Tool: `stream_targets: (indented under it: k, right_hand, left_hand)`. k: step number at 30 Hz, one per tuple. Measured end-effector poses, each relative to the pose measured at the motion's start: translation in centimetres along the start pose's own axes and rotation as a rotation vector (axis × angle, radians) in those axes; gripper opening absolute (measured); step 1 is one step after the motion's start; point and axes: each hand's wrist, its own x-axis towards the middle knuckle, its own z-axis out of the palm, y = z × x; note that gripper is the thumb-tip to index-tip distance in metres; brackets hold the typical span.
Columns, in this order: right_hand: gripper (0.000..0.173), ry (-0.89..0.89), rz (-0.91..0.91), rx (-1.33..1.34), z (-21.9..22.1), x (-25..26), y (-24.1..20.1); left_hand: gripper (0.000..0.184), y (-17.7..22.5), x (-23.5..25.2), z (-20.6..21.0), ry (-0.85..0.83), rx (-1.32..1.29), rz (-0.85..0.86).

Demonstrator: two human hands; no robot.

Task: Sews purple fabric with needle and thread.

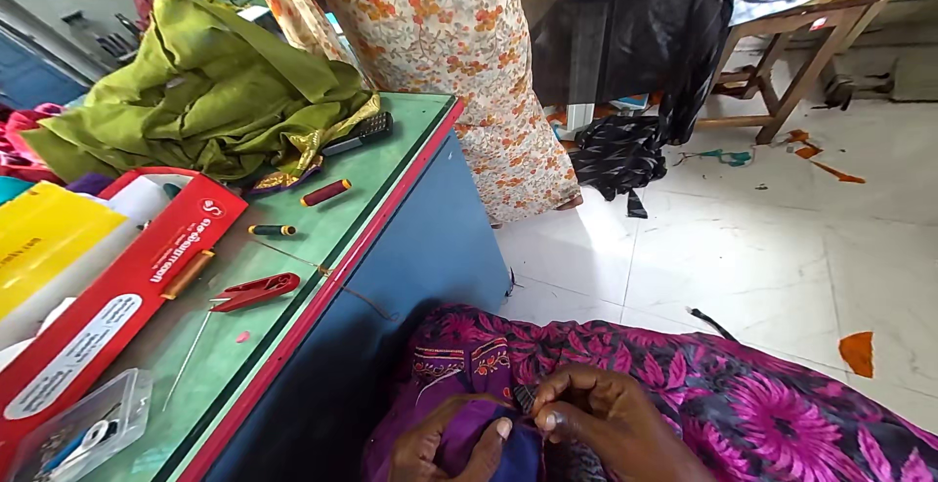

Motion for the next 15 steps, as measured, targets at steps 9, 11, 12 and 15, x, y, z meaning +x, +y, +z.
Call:
stream_targets:
  k: [9, 11, 12, 15]
  right_hand:
    - [0.003, -0.138, -0.029, 0.087, -1.3, 0.0, -0.4]
    - [0.005, -0.120, -0.029, 0.084, -1.1, 0.0, -0.5]
    - [0.004, -0.111, -0.050, 0.077, -1.1, 0.0, -0.5]
    - [0.004, -0.100, -0.130, 0.067, -1.3, 0.0, -0.5]
  left_hand:
    - [0.009, 0.0, -0.1, -0.3, 0.007, -0.040, -0.079]
    - [0.010, -0.1, -0.2, -0.2, 0.007, -0.049, -0.090]
    - [0.010, -0.1, -0.2, -0.2, 0.014, -0.055, -0.097]
    - [0.013, 0.1, -0.1, -0.2, 0.051, -0.079, -0.140]
